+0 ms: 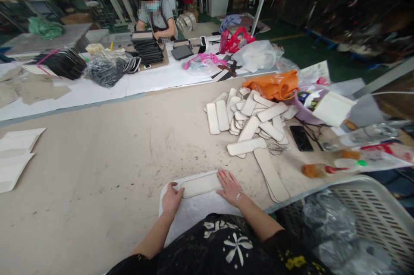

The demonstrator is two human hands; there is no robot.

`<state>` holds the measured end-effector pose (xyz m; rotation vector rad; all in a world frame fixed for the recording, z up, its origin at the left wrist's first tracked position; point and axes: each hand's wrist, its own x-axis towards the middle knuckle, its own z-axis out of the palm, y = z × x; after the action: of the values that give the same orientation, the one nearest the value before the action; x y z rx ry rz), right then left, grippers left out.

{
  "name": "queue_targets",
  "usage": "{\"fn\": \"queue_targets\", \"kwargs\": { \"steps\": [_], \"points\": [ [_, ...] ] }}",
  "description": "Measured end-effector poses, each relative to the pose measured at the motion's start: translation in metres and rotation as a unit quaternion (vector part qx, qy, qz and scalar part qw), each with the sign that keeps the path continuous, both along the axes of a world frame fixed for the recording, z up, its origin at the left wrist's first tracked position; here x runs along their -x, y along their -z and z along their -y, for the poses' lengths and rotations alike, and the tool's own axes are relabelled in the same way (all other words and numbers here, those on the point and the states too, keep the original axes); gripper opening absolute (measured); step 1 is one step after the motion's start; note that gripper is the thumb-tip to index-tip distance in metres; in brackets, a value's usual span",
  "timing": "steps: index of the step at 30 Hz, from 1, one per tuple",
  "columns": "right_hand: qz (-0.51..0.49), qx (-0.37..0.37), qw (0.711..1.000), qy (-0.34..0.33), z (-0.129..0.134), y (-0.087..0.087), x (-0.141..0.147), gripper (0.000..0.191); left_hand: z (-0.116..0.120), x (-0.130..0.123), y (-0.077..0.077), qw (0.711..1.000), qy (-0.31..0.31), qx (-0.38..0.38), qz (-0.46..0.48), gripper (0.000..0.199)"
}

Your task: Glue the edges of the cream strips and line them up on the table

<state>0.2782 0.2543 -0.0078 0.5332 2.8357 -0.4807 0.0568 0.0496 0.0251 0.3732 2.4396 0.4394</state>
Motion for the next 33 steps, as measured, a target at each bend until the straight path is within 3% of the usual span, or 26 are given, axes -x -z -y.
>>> {"fn": "queue_targets", "kwargs": {
  "steps": [7,9,11,14,16,18,21,24,28,33],
  "points": [
    [-0.03,-0.043,0.998,0.018,-0.001,0.012,-0.009,0.074,0.01,-0.005,-0.005,0.996,-0.041,-0.072,-0.032,0.039],
    [-0.039,-0.045,0.998,0.016,0.0,0.014,-0.009,0.074,0.017,-0.012,-0.008,0.989,-0.002,-0.124,-0.085,0.04],
    [-0.043,-0.047,0.998,0.012,0.0,0.014,-0.009,0.074,0.017,-0.026,-0.011,0.968,0.109,-0.188,-0.128,0.042],
    [-0.049,-0.053,0.997,0.011,-0.001,0.014,-0.01,0.074,-0.005,-0.056,-0.01,0.896,0.34,-0.242,-0.15,0.048],
    [-0.055,-0.059,0.997,0.008,-0.002,0.015,-0.011,0.072,-0.03,-0.075,-0.003,0.843,0.468,-0.222,-0.147,0.058],
    [-0.058,-0.064,0.996,0.005,-0.002,0.017,-0.012,0.07,-0.051,-0.087,0.008,0.809,0.541,-0.183,-0.139,0.071],
    [-0.055,-0.067,0.996,0.002,-0.003,0.019,-0.013,0.071,-0.053,-0.084,0.022,0.816,0.539,-0.129,-0.164,0.076],
    [-0.047,-0.061,0.997,0.001,-0.002,0.018,-0.013,0.074,-0.019,-0.06,0.026,0.835,0.5,-0.086,-0.212,0.069],
    [-0.026,-0.029,0.999,0.009,-0.001,0.013,-0.011,0.074,0.033,-0.027,0.021,0.834,0.486,-0.05,-0.256,0.066],
    [0.001,0.021,1.0,0.021,-0.003,0.001,-0.008,0.076,0.049,-0.019,0.028,0.813,0.494,-0.059,-0.304,0.067]
  ]
}}
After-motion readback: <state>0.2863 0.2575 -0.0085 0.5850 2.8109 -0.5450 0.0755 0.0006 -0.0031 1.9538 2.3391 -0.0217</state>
